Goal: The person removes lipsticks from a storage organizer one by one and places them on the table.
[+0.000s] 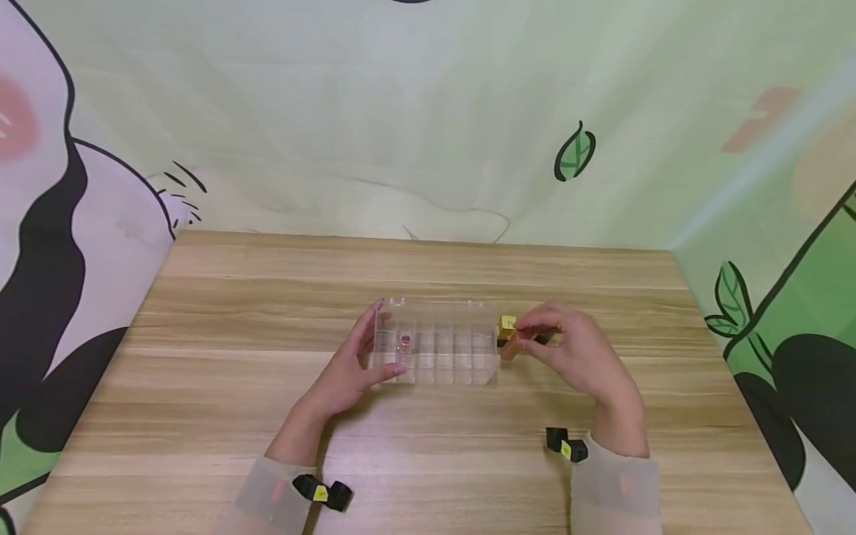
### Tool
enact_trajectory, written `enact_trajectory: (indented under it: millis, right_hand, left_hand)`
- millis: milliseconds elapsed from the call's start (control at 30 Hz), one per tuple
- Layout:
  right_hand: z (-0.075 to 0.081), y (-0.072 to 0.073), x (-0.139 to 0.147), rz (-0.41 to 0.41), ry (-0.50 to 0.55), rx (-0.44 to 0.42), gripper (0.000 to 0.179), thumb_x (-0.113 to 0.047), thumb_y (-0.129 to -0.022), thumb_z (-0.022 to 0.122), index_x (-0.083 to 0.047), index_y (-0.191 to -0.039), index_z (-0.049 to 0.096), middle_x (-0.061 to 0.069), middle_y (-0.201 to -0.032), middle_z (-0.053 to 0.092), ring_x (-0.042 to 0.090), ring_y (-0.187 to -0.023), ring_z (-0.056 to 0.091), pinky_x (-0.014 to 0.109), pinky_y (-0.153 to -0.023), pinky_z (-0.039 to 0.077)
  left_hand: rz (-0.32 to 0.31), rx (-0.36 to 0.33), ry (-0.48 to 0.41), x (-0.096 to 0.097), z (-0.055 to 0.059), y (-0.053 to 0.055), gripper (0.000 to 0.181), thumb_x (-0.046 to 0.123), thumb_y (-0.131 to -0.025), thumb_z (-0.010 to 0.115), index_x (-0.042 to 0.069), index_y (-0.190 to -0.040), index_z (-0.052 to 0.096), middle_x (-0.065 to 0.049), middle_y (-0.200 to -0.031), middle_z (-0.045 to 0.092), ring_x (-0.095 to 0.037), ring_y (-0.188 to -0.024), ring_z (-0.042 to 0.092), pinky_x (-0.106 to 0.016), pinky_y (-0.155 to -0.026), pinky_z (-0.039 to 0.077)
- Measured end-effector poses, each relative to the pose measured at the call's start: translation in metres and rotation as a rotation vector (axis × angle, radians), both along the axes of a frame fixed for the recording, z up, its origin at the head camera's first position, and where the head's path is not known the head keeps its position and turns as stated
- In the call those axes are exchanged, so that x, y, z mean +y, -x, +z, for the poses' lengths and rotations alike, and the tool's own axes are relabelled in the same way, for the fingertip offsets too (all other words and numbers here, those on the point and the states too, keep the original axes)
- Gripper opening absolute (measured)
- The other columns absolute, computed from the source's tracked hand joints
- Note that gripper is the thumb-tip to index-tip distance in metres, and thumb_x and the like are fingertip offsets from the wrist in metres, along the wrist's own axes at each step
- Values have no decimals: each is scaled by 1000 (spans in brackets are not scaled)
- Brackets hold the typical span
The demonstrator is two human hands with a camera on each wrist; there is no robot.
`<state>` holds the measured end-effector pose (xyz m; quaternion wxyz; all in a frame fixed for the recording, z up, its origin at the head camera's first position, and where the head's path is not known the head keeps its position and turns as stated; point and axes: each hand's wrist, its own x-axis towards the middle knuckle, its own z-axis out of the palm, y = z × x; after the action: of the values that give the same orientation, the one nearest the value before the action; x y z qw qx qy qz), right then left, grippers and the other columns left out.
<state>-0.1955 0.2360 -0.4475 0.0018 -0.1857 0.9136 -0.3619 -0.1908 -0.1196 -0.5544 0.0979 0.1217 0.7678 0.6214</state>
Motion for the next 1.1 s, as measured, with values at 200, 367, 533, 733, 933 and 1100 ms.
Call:
enact_trajectory:
  millis: [200, 367, 533, 733, 933, 1100]
  right_hand:
    - [-4, 1, 0, 10, -9, -32, 16, -7, -90, 80, -16, -103, 80, -5, -104, 74, 15, -96, 69, 36, -84, 57]
    - [-5, 3, -1, 21, -24, -81, 16, -5, -91, 78, -15, -103, 80, -4, -105, 74, 16, -97, 68, 37, -84, 57]
    - [-8, 4, -2, 31, -23, -117, 16, -4, -90, 78, -12, -104, 80, -2, -105, 74, 17, -96, 67, 38, -85, 58]
    - [-11, 5, -3, 43, -13, -144, 17, -4, -90, 79, -10, -106, 79, 0, -104, 74, 19, -96, 68, 29, -83, 58]
    - [-13, 5, -5, 43, -36, -141, 18, -4, -89, 80, -10, -106, 79, 1, -105, 74, 20, -97, 68, 45, -88, 59]
    - [-15, 6, -6, 36, -38, -146, 19, -3, -88, 81, -10, -105, 79, 0, -105, 74, 18, -97, 68, 46, -88, 59]
  left_hand:
    - [-1, -3, -6, 0, 2, -1, 108, 19, -86, 86, 44, -164, 16, -6, -169, 33, -29, -159, 24, -51, -132, 21]
    - [-4, 0, -20, 0, 1, 0, 108, 20, -85, 86, 47, -163, 17, -6, -168, 34, -30, -159, 26, -51, -132, 21]
    - [-4, -1, -19, 0, 1, 0, 108, 22, -85, 87, 48, -163, 17, -5, -168, 34, -30, -159, 26, -51, -132, 21]
    - [-4, -2, -21, 0, 0, 0, 108, 21, -85, 87, 44, -164, 17, -6, -168, 34, -30, -158, 26, -52, -131, 21]
    - [-1, -4, -20, 0, -2, 1, 108, 19, -85, 86, 34, -166, 16, -6, -168, 34, -30, -159, 26, -51, -132, 21]
    - [0, -4, -16, 0, -2, 1, 108, 19, -85, 86, 37, -166, 16, -7, -168, 34, -29, -159, 25, -51, -132, 21]
